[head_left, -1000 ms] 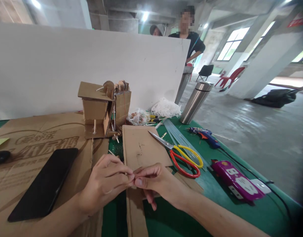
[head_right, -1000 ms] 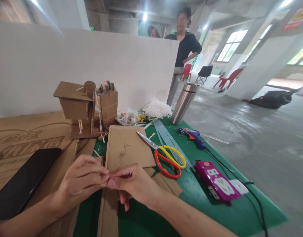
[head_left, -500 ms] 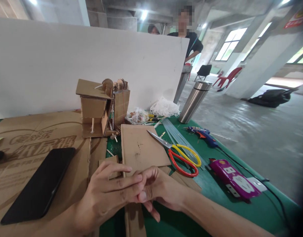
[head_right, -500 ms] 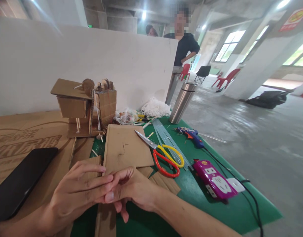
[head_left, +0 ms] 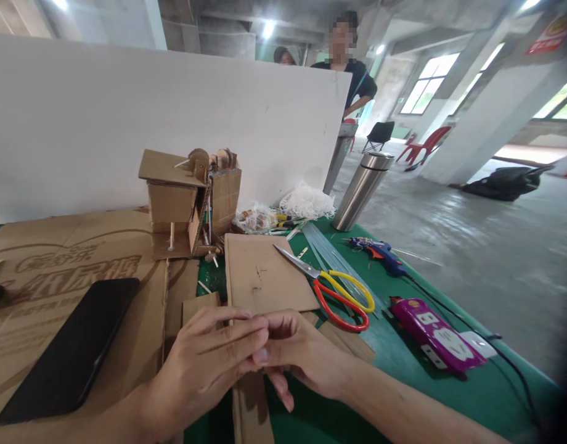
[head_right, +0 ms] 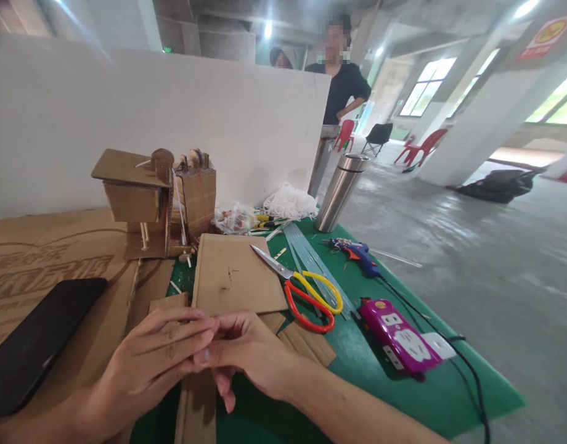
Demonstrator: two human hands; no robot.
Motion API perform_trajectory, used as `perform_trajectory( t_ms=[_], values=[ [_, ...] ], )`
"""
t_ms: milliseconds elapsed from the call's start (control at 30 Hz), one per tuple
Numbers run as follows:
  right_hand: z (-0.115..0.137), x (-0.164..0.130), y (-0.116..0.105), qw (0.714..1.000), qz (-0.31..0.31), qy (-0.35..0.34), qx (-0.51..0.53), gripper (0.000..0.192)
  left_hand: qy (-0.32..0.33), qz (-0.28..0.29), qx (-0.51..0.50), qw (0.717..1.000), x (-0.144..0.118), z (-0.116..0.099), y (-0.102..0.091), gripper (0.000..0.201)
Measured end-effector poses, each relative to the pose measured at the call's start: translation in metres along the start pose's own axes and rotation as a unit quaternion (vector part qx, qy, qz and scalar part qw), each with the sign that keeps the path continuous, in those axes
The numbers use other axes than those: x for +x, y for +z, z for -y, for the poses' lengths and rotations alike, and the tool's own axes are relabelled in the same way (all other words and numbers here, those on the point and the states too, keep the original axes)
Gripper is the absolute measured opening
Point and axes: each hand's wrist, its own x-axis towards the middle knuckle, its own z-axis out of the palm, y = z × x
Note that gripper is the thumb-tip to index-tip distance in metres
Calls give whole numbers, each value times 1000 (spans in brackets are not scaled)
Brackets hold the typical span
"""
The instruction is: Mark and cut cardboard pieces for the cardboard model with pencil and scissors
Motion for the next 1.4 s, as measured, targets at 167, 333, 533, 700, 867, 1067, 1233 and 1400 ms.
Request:
perform_trajectory(
  t_ms=[167,333,533,700,867,1067,1233,1400],
  values=[
    [3,2,-3,998,-56,-30,-17,27,-17,-9,-41,999,13,2,-5,14],
    [13,-4,-6,982,-60,6,-179,27,-23,21,-68,997,8,7,-7,12],
    [15,-9,-5,919,-26,30,-393,10,-1,111,-58,992,1,6,-4,15],
    [15,-13,0,857,-19,-97,-506,14,-50,109,-30,992,1,5,0,17],
    [59,-5,-10,745,-151,-165,-629,20,-150,71,-34,986,0,7,-1,17],
    [148,76,-42,598,-292,-166,-727,19,-110,151,-169,968,2,0,-11,25],
    [183,159,-65,559,-287,-103,-771,23,-149,147,-213,954,7,0,-15,44],
    [183,197,-83,554,-246,-26,-795,27,-278,70,-214,934,6,8,-12,41]
  ],
)
